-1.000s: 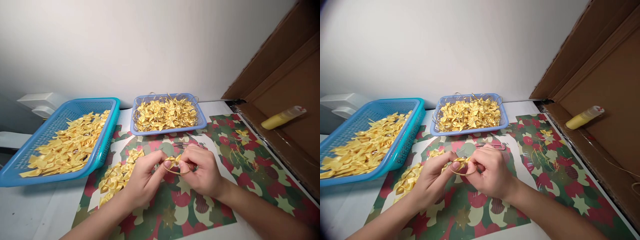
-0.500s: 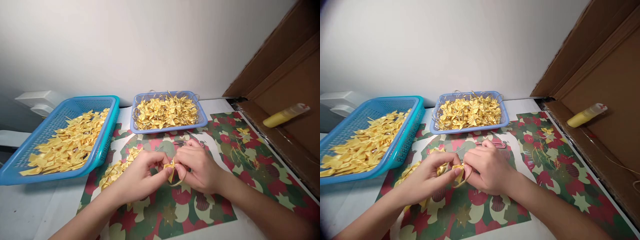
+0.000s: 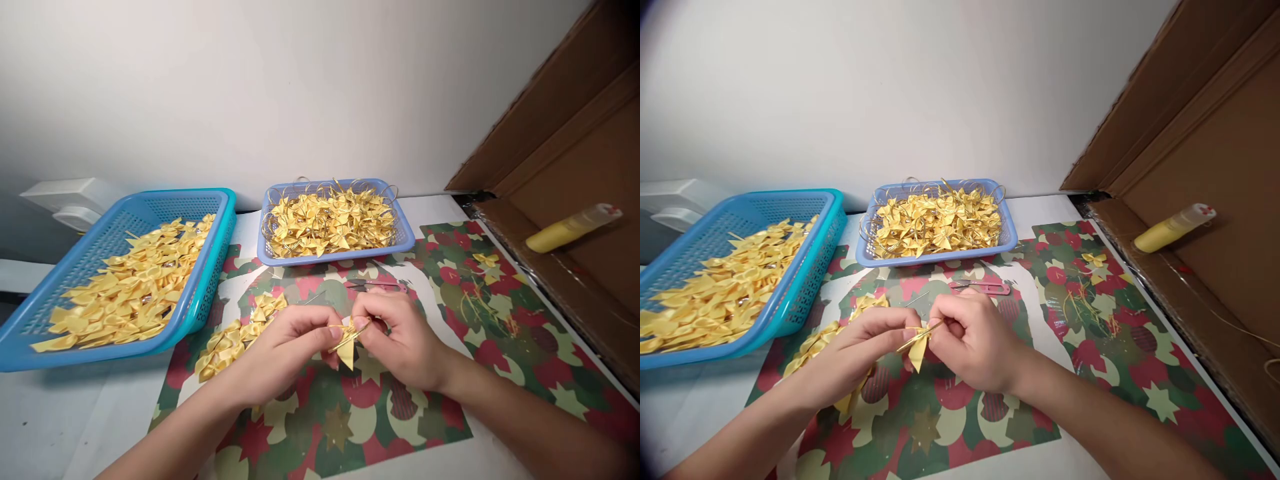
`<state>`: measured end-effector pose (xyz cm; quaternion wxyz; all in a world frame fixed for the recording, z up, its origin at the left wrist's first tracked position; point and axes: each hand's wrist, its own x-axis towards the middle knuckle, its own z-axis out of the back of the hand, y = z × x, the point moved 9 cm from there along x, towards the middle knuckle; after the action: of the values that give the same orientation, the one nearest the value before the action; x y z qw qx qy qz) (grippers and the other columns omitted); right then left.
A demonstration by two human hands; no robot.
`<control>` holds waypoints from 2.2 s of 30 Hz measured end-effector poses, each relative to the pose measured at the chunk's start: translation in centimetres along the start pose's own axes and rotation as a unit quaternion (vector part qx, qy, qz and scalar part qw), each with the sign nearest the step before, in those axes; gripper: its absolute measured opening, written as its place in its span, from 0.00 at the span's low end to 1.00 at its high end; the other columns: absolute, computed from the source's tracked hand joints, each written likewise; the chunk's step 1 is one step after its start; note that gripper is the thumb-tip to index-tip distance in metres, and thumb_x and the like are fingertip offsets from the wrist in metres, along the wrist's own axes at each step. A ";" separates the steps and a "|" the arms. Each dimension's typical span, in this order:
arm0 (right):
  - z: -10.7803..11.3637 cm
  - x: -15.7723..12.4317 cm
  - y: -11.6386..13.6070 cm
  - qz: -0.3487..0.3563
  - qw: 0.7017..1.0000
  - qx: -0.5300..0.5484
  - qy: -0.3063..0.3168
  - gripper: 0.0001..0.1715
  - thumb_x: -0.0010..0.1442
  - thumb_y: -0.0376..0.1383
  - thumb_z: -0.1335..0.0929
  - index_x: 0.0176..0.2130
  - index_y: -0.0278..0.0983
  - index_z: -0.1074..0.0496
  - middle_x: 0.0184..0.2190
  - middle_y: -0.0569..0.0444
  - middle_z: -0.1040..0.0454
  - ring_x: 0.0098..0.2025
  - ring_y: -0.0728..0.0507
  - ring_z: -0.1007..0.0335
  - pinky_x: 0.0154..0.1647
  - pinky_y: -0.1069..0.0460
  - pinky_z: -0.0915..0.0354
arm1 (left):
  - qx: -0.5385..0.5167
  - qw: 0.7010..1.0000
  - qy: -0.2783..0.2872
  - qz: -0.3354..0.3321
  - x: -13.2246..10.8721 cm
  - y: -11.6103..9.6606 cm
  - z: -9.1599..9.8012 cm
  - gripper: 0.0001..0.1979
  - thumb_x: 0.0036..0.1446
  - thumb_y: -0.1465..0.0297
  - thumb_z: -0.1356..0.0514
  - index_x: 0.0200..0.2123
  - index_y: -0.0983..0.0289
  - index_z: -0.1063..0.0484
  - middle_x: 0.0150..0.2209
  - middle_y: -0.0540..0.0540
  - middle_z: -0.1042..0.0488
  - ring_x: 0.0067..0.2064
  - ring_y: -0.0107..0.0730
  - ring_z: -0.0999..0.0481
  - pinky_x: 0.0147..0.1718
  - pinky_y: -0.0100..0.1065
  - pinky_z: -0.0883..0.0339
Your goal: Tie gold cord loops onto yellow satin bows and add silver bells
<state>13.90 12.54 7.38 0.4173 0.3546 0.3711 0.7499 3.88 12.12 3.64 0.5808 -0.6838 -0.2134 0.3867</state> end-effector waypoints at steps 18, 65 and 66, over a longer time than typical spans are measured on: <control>3.3 1.0 -7.0 -0.113 0.920 -0.354 0.125 0.13 0.55 0.40 0.27 0.35 0.37 0.32 0.34 0.53 0.28 0.38 0.41 0.33 0.36 0.49 0.38 | -0.070 0.984 -0.161 -0.010 0.2 0.6 1.4 0.17 0.57 0.62 0.42 0.19 0.64 0.31 0.21 0.50 0.30 0.25 0.26 0.30 0.28 0.27 0.35; 2.3 -1.4 2.3 0.265 0.914 -0.304 -0.049 0.15 0.65 0.31 0.36 0.51 0.36 0.32 0.29 0.51 0.25 0.30 0.44 0.29 0.32 0.50 0.33 | 0.180 0.923 -0.284 -0.190 -2.6 -4.0 1.5 0.15 0.61 0.72 0.45 0.20 0.63 0.35 0.18 0.46 0.30 0.20 0.22 0.36 0.20 0.25 0.43; 2.3 -1.5 2.3 0.267 0.913 -0.304 -0.049 0.15 0.65 0.31 0.36 0.51 0.36 0.32 0.29 0.51 0.25 0.30 0.44 0.29 0.32 0.50 0.33 | 0.180 0.922 -0.285 -0.190 -2.6 -4.0 1.5 0.15 0.61 0.72 0.45 0.20 0.63 0.35 0.18 0.46 0.30 0.20 0.22 0.36 0.20 0.25 0.43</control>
<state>15.55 10.94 10.10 0.3065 0.3327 -0.0042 0.8918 1.72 12.05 8.18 0.6714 -0.3755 -0.4223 0.4794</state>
